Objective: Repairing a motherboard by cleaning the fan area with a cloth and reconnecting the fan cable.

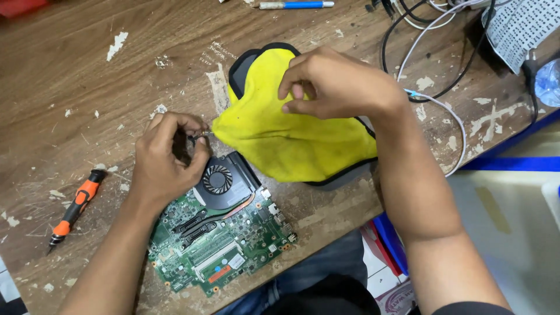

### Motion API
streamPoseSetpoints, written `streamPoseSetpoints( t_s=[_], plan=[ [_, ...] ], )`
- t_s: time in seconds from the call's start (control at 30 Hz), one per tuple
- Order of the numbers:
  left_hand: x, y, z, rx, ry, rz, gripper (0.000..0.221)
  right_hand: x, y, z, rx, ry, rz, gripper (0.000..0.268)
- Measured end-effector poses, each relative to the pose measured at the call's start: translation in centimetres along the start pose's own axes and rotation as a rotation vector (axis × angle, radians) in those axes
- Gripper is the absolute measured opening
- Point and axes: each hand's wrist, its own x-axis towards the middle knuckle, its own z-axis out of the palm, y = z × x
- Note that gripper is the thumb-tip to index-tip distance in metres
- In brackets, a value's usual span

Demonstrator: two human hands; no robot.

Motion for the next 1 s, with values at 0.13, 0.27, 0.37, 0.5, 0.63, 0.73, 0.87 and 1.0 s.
streamPoseSetpoints(
  t_s=[0.13, 0.27, 0.37, 0.5, 0.63, 0.73, 0.87, 1.0],
  plan=[
    [-0.2, -0.2, 0.1, 0.006, -0.008, -0.007, 0.013, 0.2, 0.7, 0.5, 0.047, -0.025, -0.117, 0.005],
    [-0.3, -0.4, 0.2, 0.024, -0.015, -0.012, 0.013, -0.5, 0.6, -0.8, 0.119, 0.050, -0.017, 0.012],
    [-0.1, -0.1, 0.0, 0.033, -0.011, -0.033, 0.011, -1.4, 2.6, -0.6, -0.069, 0.780, -0.068, 0.024],
    [-0.1, 0.1, -0.2, 0.017, 0.007, -0.034, 0.014, -1.3, 1.6, -0.5, -0.556, 0.932, 0.310, 0.034],
    [-0.2, 0.0, -0.5, -0.036, 0.012, -0.040, 0.015, 0.0, -3.4, 0.2, -0.257, 0.847, -0.129, 0.026],
    [-0.1, 0.3, -0.8, -0.044, 0.000, -0.088, 0.020, -1.4, -7.3, 0.0, -0.034, 0.955, -0.324, 0.012],
    [-0.4, -0.2, -0.3, 0.016, 0.109, -0.097, 0.022, -2.5, -9.9, -0.1, 0.195, 0.919, -0.402, 0.012],
    [-0.3, 0.1, -0.7, -0.009, 0.102, -0.087, 0.018, -3.6, -10.5, -0.1, 0.498, 0.872, -0.445, 0.013]
  ],
)
